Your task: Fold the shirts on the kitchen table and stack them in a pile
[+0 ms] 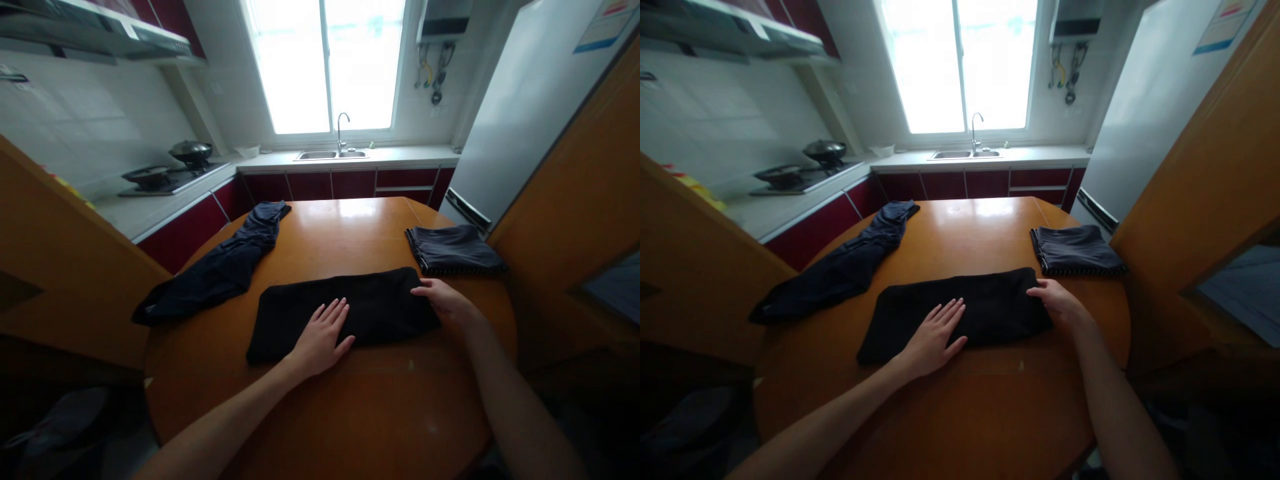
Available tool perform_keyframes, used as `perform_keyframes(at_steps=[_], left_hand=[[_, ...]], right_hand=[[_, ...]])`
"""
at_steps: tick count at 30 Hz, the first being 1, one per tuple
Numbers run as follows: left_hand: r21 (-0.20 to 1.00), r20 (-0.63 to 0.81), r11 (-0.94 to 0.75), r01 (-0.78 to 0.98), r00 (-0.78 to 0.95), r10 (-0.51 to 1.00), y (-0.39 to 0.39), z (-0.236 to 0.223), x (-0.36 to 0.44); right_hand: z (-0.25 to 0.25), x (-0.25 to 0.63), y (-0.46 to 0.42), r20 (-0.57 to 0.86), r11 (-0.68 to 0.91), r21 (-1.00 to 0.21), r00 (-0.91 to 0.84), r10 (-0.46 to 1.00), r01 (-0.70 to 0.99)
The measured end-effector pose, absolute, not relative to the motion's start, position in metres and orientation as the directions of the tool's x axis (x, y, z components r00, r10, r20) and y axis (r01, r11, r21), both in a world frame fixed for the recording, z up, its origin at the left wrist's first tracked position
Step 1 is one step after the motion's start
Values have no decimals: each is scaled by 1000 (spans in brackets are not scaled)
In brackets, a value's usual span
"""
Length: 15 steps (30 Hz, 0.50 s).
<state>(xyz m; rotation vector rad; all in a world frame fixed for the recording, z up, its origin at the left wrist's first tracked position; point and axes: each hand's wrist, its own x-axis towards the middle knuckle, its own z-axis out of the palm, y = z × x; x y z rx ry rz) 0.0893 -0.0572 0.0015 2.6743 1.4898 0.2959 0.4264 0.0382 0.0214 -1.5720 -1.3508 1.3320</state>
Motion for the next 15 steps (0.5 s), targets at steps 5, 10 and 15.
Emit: perform_keyframes(at_steps=[5,10,15], left_hand=[[326,36,-453,830,468,883,-44,17,90],[246,106,-387,889,372,922,-7,16,103],[165,70,-338,927,331,941,10,-6,108]], right_hand=[[26,425,38,-377,-375,-925,-246,893,60],[31,419,36,-334,-363,-929,-253,908,-77],[38,413,33,-300,-355,-911,-253,920,-210]])
